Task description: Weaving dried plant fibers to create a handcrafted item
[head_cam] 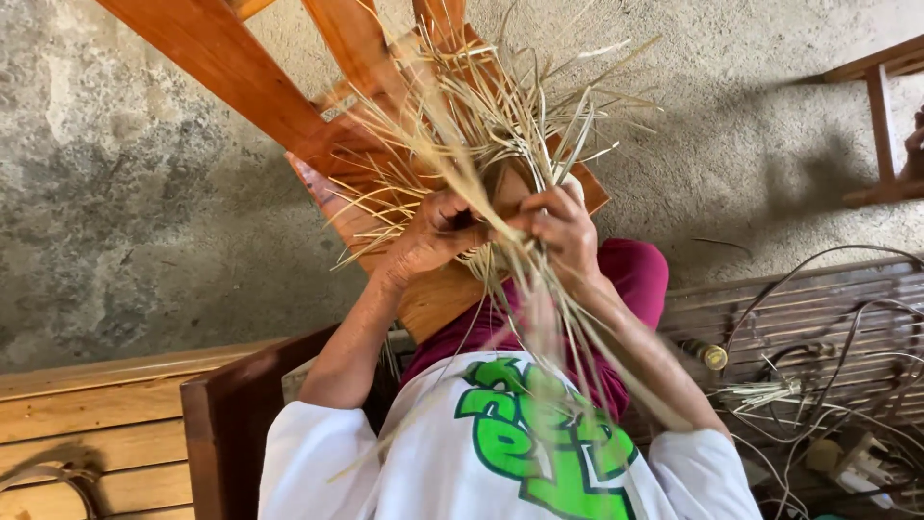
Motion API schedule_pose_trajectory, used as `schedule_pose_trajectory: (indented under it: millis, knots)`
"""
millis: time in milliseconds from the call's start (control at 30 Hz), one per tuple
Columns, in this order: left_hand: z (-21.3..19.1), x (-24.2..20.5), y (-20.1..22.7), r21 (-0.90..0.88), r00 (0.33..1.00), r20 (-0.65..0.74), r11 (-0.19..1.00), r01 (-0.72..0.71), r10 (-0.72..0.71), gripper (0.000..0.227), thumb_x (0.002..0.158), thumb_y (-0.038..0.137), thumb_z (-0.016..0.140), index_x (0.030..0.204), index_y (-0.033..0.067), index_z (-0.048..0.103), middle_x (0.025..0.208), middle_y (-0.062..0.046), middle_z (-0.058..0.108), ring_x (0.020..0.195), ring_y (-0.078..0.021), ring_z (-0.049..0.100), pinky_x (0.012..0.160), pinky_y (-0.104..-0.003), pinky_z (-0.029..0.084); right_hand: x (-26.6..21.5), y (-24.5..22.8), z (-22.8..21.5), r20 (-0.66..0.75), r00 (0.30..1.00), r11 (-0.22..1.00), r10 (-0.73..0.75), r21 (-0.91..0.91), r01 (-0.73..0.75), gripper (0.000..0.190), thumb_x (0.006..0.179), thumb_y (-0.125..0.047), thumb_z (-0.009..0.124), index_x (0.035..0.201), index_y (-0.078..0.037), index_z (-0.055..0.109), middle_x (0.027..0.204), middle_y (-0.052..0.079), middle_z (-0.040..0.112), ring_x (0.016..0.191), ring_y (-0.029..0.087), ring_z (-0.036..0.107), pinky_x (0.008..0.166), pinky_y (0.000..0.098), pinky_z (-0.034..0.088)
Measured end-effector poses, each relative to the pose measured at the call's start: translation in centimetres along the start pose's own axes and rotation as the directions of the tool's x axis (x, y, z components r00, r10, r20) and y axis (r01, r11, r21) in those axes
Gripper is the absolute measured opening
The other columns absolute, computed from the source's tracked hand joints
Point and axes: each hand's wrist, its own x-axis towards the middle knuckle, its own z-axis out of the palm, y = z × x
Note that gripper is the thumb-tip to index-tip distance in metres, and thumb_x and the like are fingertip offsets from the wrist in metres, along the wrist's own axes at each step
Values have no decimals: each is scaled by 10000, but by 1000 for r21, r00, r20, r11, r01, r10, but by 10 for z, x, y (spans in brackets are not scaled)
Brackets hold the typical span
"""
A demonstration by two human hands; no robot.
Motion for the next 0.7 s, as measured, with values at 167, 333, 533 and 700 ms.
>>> schedule_pose_trajectory:
  millis: [167, 333, 533, 700]
  knots:
    - [-23, -4, -58, 368, 999, 32, 930, 0, -12, 213, 892, 156, 832, 854, 75, 639, 723, -65, 565, 661, -179, 554, 655, -327, 473, -5, -33, -6, -9, 996, 972, -87, -220, 83, 164, 905, -239, 821, 999, -107, 794, 1070, 72, 702, 957, 291, 640, 838, 391, 481]
    - [7, 15, 7, 308, 998, 54, 951, -24, 8, 281, 832, 162, 854, 755, 82, 596, 681, -44, 530, 644, -161, 511, 615, -318, 433, 1, 25, 0, 40, 990, 969, -137, -201, 142, 272, 1034, -379, 639, 1101, -171, 801, 1061, 62, 692, 950, 282, 616, 949, 405, 417]
    - [-9, 23, -15, 403, 998, 44, 914, -50, 35, 294, 807, 112, 863, 704, 80, 589, 606, -57, 506, 549, -161, 501, 560, -275, 407, -24, 27, -8, 7, 998, 992, -69, -102, 69, 308, 997, -407, 695, 937, -116, 776, 1021, 111, 637, 824, 292, 536, 798, 367, 455]
    - [12, 21, 21, 350, 998, -4, 935, 57, -59, 328, 802, 149, 867, 673, 100, 570, 587, -17, 473, 561, -106, 440, 533, -274, 379, -26, 43, -6, 9, 985, 972, -172, -159, 171, 181, 961, -307, 761, 937, -133, 803, 1003, 144, 658, 811, 354, 581, 762, 397, 493]
